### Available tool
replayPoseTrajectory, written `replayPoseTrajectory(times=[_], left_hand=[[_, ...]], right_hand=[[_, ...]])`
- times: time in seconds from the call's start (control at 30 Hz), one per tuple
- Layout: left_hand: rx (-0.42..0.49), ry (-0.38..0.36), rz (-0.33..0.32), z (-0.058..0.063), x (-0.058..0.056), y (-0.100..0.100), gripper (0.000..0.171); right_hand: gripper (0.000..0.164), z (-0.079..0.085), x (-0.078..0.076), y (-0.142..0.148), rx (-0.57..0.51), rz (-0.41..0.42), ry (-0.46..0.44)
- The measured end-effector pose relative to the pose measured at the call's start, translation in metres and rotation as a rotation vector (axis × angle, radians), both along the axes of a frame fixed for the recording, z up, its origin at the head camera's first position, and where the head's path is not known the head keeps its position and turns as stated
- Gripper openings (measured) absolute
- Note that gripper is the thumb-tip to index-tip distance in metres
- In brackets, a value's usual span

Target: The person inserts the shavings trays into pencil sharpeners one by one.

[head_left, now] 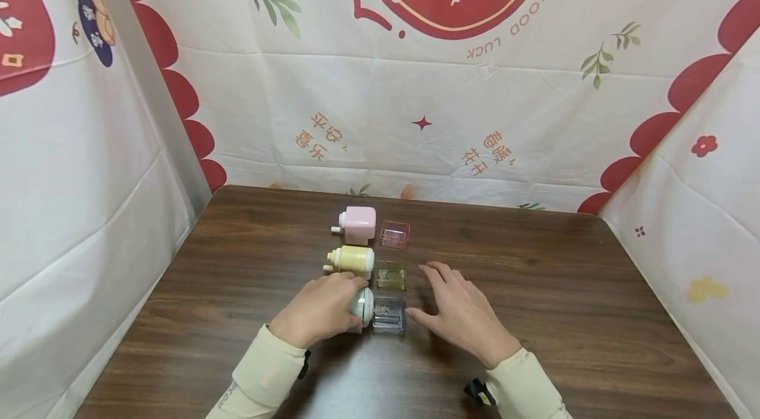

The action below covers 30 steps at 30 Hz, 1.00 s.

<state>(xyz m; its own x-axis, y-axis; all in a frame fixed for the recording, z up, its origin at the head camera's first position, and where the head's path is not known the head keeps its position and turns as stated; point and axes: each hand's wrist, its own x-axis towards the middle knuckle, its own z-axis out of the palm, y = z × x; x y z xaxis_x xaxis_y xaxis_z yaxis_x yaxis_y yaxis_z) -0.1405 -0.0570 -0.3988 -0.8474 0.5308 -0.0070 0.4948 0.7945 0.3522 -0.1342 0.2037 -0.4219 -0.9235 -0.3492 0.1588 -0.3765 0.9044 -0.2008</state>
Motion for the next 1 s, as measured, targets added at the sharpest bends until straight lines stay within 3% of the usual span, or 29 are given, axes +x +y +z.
replayPoseTrajectory(times=[0.3, 0.53, 1.0], left_hand=[[0.023, -0.041, 0.004, -0.001, -0.001, 0.0, 0.043], [0.015, -0.037, 0.016, -0.001, -0.001, 0.003, 0.048], [0.021, -0.043, -0.007, 0.001, -0.003, 0.002, 0.046]], right_hand=[[0.086, 0.0, -0.003, -0.01, 0.014, 0.083, -0.016], [0.087, -0.003, -0.001, -0.024, 0.101, 0.186, 0.056], [0.062, -0.017, 0.002, -0.034, 0.131, 0.218, 0.001]])
